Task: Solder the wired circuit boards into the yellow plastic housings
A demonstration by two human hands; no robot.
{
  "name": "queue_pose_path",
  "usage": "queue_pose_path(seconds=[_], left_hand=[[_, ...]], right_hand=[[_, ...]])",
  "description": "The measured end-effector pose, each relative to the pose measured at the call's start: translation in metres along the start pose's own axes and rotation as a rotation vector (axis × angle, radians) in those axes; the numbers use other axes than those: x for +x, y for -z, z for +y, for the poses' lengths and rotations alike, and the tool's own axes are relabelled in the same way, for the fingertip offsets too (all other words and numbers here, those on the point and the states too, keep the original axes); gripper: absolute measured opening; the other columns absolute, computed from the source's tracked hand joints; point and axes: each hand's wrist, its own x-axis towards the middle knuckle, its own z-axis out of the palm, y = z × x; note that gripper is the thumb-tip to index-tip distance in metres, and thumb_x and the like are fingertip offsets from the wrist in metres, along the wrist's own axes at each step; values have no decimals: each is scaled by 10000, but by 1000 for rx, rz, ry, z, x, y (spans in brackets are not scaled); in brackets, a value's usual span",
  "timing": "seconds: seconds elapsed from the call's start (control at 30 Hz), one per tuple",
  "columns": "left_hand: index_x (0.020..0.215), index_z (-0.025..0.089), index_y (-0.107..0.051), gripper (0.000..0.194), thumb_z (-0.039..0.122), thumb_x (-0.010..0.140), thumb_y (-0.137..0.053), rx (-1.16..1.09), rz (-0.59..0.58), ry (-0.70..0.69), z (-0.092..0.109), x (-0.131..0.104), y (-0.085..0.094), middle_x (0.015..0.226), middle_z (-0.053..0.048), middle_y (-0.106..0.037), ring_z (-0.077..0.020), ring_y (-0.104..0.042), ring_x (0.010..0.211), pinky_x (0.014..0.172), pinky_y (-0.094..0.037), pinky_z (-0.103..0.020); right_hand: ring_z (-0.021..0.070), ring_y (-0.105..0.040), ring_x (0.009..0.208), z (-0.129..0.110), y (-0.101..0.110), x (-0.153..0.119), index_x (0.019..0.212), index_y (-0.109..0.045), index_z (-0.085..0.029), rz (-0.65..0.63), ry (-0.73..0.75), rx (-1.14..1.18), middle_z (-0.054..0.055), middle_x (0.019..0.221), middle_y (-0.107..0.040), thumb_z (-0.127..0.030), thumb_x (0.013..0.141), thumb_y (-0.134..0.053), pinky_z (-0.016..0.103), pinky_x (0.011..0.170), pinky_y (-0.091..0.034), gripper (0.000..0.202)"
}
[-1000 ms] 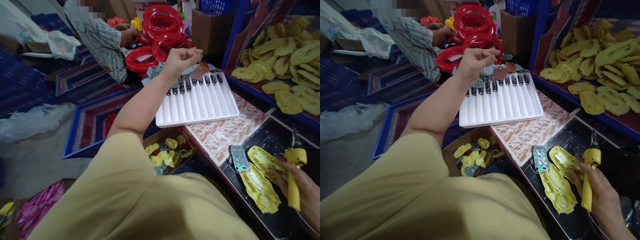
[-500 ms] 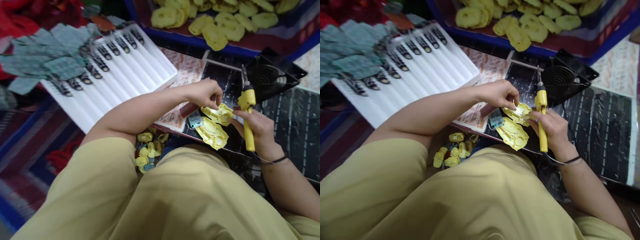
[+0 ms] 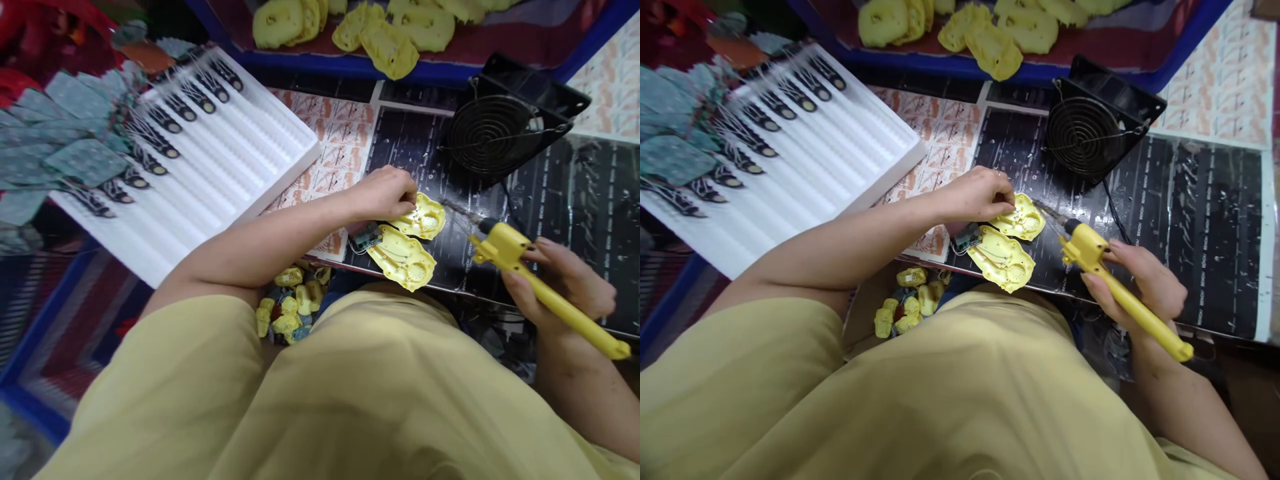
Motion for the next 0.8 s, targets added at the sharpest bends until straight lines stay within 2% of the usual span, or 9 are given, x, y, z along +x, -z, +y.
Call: queue_pose_path(seconds=[0.07, 0.2, 0.3, 0.5, 0.67, 0.8], left_hand=[[981, 183, -845, 232, 163, 878, -638, 11, -10, 10, 2, 0, -1, 989, -62, -812, -225, -746, 1024, 1025, -553, -365], [966, 196, -840, 239, 172, 871, -623, 14, -7, -3, 1, 0, -2, 987, -48, -811, -218, -742, 1022, 1029, -552, -364], [957, 196, -840, 247, 177, 869, -610, 28, -3, -12, 1, 0, -2, 968, -47, -804, -224, -742, 1016, 1020, -552, -367], [972, 204, -850, 290, 178, 848, -588, 70, -9, -27, 3, 1, -1, 955, -57, -801, -244, -740, 1040, 1019, -548, -382], [993, 220, -856, 303, 189, 859, -585, 70, -2, -43, -1, 4, -4, 947, -51, -796, -248, -727, 1089, 1083, -527, -397], [993, 217, -856, 290, 193, 870, -595, 71, 2, -42, 0, 3, -5, 947, -49, -794, -242, -727, 1075, 1089, -529, -397]], right_hand=[[209, -801, 737, 0, -10, 2, 1318, -773, -300, -9, 59, 92, 15, 997, -841, -232, 864, -907, 303, 626, -671, 478], [184, -786, 667, -4, -23, 14, 1024, -776, -256, 1, 115, 178, -4, 849, -820, -149, 880, -883, 263, 601, -673, 209], [172, -772, 627, -4, -27, 21, 881, -735, -223, 5, 176, 235, 7, 787, -806, -108, 843, -907, 222, 569, -649, 211], [173, -787, 650, 0, -24, 29, 883, -716, -225, -91, 270, 179, 12, 784, -811, -119, 837, -924, 204, 577, -649, 238], [167, -784, 646, -1, -20, 33, 864, -717, -233, -42, 250, 200, 6, 805, -817, -130, 842, -927, 207, 582, -654, 234], [172, -787, 645, -2, -23, 33, 888, -725, -240, -63, 276, 198, -3, 797, -816, -123, 851, -908, 209, 563, -651, 220]])
